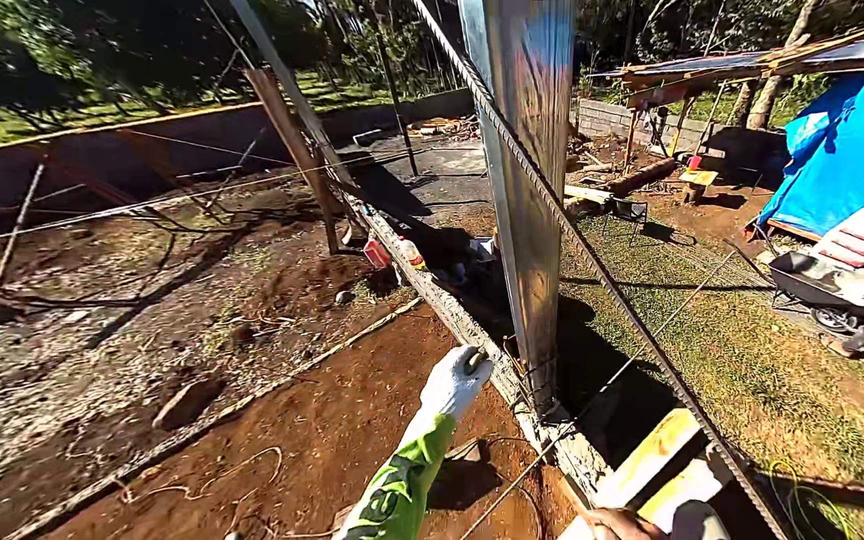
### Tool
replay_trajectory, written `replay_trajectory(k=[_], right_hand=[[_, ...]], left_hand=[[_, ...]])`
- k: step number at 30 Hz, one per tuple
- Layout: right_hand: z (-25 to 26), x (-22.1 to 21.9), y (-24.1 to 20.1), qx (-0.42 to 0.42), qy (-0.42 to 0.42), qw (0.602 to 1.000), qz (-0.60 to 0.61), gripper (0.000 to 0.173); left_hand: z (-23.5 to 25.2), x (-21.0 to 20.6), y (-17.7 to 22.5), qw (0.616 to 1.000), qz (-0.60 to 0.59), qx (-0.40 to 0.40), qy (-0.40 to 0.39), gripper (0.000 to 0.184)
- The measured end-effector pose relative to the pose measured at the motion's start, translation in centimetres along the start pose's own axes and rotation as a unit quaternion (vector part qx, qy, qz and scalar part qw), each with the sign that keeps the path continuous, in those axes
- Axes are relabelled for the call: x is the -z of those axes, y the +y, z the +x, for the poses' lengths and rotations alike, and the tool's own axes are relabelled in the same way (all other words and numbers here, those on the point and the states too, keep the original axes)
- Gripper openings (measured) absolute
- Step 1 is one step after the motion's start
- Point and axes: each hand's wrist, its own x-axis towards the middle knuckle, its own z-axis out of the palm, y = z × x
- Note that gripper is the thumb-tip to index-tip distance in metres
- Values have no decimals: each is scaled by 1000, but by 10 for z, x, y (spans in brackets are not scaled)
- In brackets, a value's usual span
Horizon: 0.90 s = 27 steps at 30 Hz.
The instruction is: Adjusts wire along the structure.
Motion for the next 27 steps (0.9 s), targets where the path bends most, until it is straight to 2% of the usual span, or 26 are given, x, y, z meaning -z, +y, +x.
replay_trajectory(k=[2,4,7,9,11,14,18,20,21,24,27], right_hand=[[25,7,-26,78,86,993,7,25],[51,8,-43,129,141,981,40,29],[81,6,-66,166,109,972,124,55],[91,-1,-75,185,60,964,181,61],[85,-9,-82,168,11,953,252,51],[75,-11,-85,114,-51,949,291,27],[63,-14,-81,45,-112,928,353,30],[57,-8,-77,9,-93,921,379,28],[58,-3,-74,4,-80,920,384,20],[64,13,-69,64,-37,945,317,9],[69,21,-75,135,4,965,223,7]], left_hand=[[-29,18,19,998,-39,-12,-40,35],[-59,29,39,990,-104,-15,-90,32],[-95,38,62,964,-216,-22,-157,33],[-109,42,72,945,-258,-38,-198,38],[-124,41,78,927,-280,-44,-245,40],[-138,35,85,898,-316,-40,-302,39],[-143,30,74,857,-371,-31,-357,30],[-144,32,70,863,-346,-19,-369,30],[-143,34,70,872,-317,-12,-374,30],[-143,39,75,880,-250,-13,-403,28],[-144,35,76,880,-228,-22,-416,29]])
